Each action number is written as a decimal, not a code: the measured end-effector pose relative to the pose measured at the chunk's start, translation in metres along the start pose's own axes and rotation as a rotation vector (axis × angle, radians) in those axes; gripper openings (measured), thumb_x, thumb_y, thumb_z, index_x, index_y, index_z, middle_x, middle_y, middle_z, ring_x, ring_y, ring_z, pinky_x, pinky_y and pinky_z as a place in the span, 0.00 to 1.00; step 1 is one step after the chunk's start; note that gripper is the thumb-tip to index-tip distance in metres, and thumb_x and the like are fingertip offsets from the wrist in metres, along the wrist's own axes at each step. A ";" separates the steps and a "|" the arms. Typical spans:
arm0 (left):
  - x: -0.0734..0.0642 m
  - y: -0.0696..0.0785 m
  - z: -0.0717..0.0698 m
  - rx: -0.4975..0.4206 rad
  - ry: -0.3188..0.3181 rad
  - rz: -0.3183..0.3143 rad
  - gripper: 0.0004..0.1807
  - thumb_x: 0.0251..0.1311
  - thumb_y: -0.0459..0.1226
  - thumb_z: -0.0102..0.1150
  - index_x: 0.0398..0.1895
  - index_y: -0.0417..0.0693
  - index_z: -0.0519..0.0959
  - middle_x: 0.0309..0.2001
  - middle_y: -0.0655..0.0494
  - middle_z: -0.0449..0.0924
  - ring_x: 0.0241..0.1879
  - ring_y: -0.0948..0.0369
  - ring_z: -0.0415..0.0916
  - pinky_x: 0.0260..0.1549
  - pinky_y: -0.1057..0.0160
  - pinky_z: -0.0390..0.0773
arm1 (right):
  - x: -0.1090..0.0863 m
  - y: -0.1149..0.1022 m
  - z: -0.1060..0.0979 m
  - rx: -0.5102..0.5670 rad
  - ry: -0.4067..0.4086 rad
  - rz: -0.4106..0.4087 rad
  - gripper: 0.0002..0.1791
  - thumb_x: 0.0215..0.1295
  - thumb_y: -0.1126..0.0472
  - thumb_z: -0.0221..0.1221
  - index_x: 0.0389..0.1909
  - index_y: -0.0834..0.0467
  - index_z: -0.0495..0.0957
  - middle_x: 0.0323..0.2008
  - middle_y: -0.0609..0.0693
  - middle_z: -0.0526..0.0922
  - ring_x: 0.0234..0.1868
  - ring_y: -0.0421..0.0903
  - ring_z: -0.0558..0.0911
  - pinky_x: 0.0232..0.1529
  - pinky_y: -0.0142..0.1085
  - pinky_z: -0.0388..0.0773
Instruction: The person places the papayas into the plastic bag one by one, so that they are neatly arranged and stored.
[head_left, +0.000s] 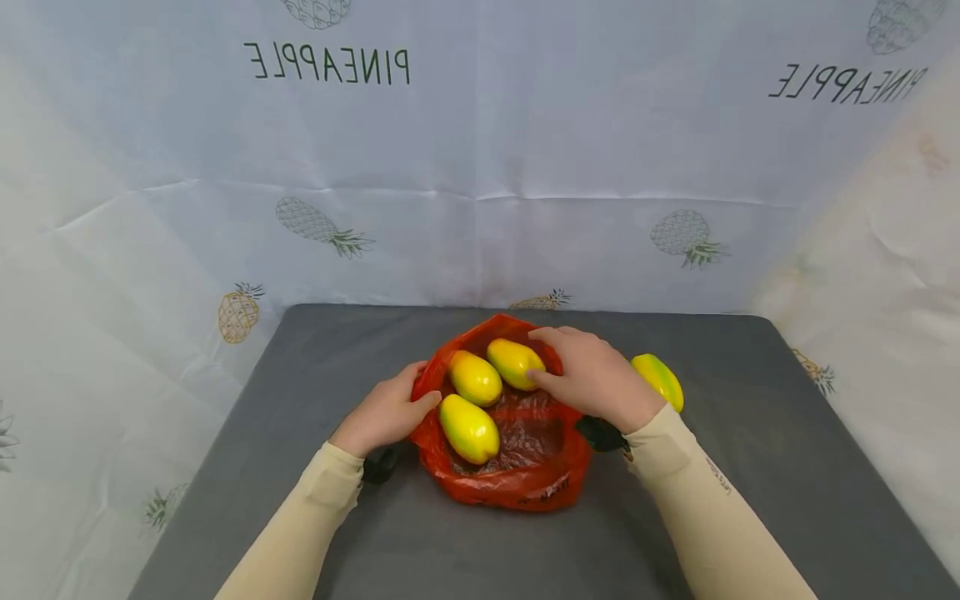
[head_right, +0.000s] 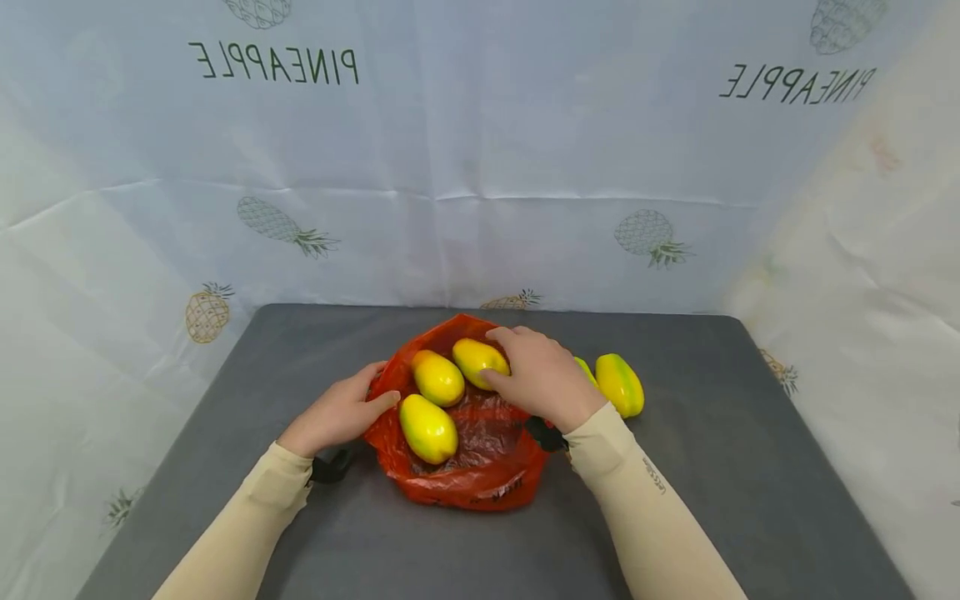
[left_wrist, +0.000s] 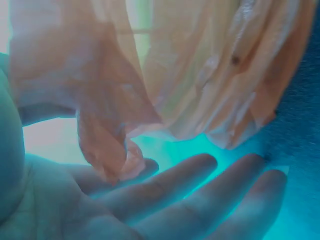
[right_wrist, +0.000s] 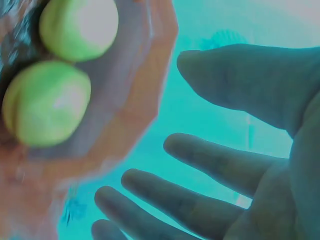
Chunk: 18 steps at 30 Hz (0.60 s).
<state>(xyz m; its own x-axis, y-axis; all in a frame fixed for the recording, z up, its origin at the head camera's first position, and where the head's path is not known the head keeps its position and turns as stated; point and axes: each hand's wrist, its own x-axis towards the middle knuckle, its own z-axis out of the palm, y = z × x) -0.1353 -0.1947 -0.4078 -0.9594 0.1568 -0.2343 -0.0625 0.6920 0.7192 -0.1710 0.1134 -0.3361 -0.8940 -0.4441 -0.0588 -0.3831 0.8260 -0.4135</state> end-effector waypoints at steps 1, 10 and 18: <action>-0.003 -0.001 0.000 0.002 0.004 -0.009 0.37 0.78 0.47 0.58 0.84 0.45 0.61 0.64 0.45 0.83 0.44 0.59 0.86 0.52 0.51 0.89 | -0.003 0.005 -0.002 0.000 0.017 0.001 0.35 0.75 0.44 0.66 0.77 0.54 0.74 0.73 0.57 0.79 0.72 0.60 0.80 0.70 0.61 0.78; -0.027 -0.002 0.003 0.062 0.060 -0.066 0.39 0.77 0.51 0.59 0.83 0.41 0.64 0.69 0.42 0.81 0.56 0.52 0.85 0.62 0.42 0.84 | -0.038 0.072 -0.012 0.061 0.069 0.135 0.36 0.77 0.44 0.62 0.79 0.57 0.70 0.75 0.64 0.76 0.70 0.67 0.78 0.68 0.68 0.76; -0.040 0.001 0.011 0.043 0.072 -0.089 0.40 0.78 0.54 0.58 0.84 0.41 0.63 0.76 0.41 0.75 0.70 0.44 0.78 0.70 0.35 0.75 | -0.058 0.119 -0.004 0.085 0.143 0.228 0.37 0.78 0.44 0.62 0.79 0.61 0.69 0.75 0.70 0.73 0.71 0.73 0.74 0.68 0.72 0.72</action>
<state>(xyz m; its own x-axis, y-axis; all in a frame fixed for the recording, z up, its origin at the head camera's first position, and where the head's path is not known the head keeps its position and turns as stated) -0.0940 -0.1921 -0.4046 -0.9679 0.0433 -0.2476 -0.1383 0.7308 0.6684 -0.1658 0.2391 -0.3788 -0.9810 -0.1914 -0.0328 -0.1526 0.8643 -0.4793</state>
